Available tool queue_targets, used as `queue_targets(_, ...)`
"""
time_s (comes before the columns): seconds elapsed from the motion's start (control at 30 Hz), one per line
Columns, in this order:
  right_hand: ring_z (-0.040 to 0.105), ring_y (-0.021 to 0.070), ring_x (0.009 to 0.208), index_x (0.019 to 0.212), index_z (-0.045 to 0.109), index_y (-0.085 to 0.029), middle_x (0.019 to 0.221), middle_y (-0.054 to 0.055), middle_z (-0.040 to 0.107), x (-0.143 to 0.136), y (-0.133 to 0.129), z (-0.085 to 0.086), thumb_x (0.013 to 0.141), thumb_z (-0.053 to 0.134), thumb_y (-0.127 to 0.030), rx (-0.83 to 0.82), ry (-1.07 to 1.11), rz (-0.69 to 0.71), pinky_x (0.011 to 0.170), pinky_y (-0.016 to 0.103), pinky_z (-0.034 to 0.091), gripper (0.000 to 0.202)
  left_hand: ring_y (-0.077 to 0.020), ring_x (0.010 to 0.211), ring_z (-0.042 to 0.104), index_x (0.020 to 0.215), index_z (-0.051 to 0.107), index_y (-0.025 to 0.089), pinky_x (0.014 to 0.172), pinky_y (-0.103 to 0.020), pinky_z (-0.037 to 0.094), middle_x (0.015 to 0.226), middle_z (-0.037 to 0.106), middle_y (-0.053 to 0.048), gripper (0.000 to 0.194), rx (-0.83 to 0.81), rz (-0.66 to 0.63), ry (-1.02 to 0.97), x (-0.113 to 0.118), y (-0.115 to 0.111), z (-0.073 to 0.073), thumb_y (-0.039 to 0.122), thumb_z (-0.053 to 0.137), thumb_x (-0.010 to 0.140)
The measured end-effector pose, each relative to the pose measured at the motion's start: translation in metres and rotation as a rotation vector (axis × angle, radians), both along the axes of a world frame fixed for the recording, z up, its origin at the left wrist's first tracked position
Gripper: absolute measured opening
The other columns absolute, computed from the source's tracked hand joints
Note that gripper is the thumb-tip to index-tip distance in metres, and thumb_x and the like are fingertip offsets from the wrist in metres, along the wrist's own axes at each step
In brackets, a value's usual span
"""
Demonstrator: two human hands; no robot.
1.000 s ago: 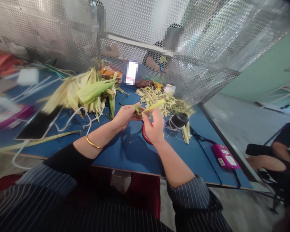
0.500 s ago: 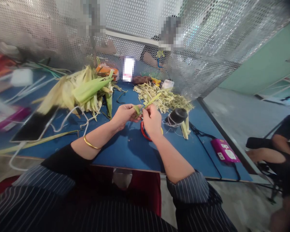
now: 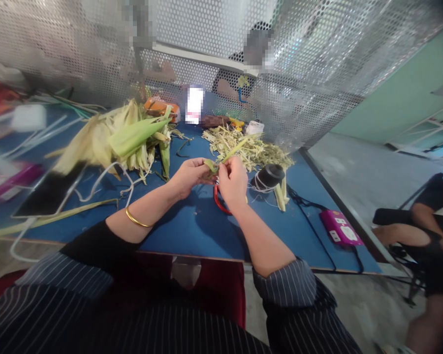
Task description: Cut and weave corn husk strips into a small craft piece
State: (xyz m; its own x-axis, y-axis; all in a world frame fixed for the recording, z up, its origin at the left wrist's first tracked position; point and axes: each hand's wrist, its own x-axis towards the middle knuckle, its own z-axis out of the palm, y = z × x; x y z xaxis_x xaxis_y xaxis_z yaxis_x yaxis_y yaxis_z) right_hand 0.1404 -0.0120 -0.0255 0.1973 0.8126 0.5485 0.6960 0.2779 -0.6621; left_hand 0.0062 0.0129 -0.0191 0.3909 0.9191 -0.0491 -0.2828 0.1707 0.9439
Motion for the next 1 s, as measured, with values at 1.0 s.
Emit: queue_targets(1.0, 0.062, 0.0130, 0.055, 0.106, 0.054, -0.024, 0.085, 0.001, 0.070, -0.006, -0.009, 0.001, 0.091, 0.039, -0.025, -0.161, 0.200, 0.362, 0.065, 0.031, 0.052, 0.021, -0.0067, 0.053, 0.053, 0.071, 0.063, 0.014, 0.043, -0.017, 0.031, 0.059, 0.059, 0.002, 0.015, -0.078, 0.393, -0.046, -0.003, 0.006, 0.001, 0.021, 0.073, 0.063)
